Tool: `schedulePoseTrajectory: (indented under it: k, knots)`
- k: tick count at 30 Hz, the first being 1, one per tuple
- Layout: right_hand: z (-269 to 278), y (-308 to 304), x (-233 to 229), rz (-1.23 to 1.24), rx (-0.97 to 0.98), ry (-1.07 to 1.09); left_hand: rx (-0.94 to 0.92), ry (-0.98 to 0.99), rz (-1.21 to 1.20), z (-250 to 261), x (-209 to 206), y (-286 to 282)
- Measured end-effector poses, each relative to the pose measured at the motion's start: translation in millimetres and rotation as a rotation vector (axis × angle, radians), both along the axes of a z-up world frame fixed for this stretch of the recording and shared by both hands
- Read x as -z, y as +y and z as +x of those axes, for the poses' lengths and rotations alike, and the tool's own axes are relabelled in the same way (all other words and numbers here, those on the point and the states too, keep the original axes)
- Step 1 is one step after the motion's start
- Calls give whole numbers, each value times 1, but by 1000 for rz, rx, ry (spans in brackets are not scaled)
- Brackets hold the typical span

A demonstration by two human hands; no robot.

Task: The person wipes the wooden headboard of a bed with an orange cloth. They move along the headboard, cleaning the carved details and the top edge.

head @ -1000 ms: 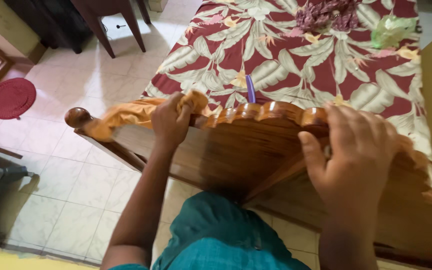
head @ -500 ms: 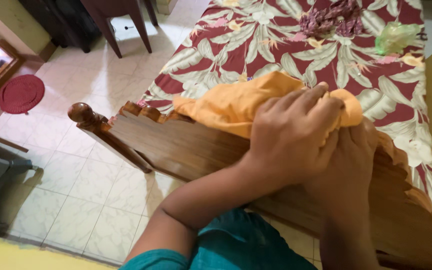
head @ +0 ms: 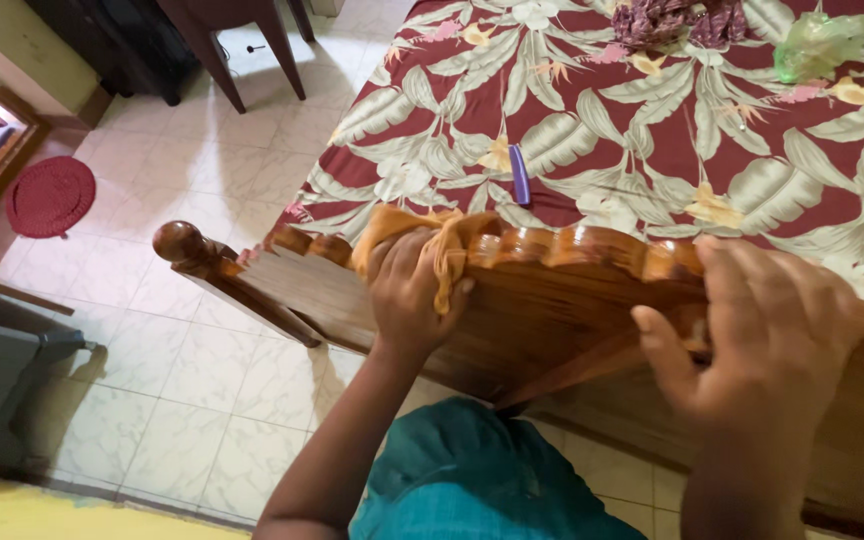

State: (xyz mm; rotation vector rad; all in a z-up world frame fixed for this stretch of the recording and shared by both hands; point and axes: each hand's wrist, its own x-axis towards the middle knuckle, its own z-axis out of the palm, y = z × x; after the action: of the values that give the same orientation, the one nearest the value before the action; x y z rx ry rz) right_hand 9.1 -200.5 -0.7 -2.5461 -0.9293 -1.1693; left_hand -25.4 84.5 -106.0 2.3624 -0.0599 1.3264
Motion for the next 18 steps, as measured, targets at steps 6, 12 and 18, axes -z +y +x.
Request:
schedulePoseTrajectory:
  k: [6,12,18]
  knots:
    - [4,-14,16,-23,-2,-20,-99,42,36,-6,50,86]
    - [-5,0,16,264,-123,218,-87,-40,286,-5,63,130]
    - [4,-13,16,-11,-17,5,-43,-107,53,22,87,165]
